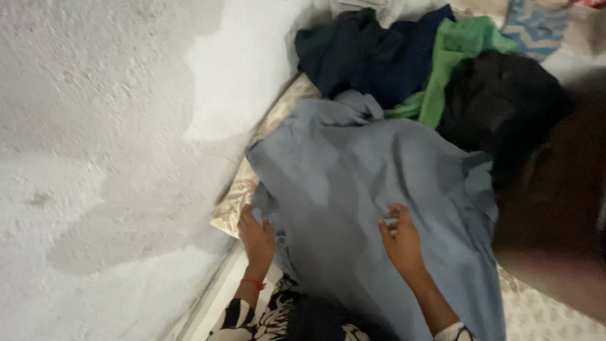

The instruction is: The person picks up a grey shirt from a pile on a bed, spreads it out, and folds the sleeves and body of the shirt before placing it into a suitcase.

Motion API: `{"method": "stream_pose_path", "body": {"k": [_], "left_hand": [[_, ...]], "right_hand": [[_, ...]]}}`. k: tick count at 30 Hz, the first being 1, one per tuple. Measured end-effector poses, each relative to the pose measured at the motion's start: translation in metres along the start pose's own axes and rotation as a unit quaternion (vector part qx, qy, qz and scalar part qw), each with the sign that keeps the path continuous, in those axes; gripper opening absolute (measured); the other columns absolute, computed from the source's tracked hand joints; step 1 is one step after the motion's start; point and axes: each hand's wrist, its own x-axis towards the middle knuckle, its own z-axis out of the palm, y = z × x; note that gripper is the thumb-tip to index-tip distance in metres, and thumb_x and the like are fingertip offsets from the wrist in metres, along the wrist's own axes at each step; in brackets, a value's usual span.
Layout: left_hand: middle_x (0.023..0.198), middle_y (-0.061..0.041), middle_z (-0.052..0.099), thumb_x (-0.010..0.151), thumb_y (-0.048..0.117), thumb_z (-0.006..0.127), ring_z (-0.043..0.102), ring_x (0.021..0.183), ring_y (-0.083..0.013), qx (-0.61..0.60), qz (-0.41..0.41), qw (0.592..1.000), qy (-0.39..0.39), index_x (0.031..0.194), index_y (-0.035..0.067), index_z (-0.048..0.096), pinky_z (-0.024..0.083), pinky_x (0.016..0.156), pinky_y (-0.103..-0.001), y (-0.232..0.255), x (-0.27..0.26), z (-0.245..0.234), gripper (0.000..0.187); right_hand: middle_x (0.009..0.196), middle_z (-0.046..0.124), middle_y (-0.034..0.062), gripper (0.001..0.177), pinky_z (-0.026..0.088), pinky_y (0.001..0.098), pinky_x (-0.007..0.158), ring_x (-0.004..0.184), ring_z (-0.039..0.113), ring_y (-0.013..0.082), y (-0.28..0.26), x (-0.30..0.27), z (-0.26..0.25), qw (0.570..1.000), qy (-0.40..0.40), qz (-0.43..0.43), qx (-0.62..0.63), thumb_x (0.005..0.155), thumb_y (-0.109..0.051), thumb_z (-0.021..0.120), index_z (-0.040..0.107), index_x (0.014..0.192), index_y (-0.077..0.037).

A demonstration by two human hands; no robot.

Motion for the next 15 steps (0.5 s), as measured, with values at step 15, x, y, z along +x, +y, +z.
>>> {"method": "stream_pose_path", "body": {"k": [15], "left_hand": [[0.115, -0.021, 0.069, 0.102, 0.020, 0.055, 0.065, 0.109, -0.0370, -0.053, -0.033, 0.988, -0.143, 0.117, 0.000, 0.063, 0.051, 0.093, -0.046, 0.026, 0.089, -0.023, 0.027]], "right_hand": [[0.109, 0.070, 0.0230, 0.049, 0.054, 0.0516, 0.083, 0.094, 0.068, 0.0411, -0.123, 0.222, 0.183, 0.941, -0.137, -0.120, -0.284, 0.098, -0.016, 0.057, 0.049, 0.146, -0.018]]}}
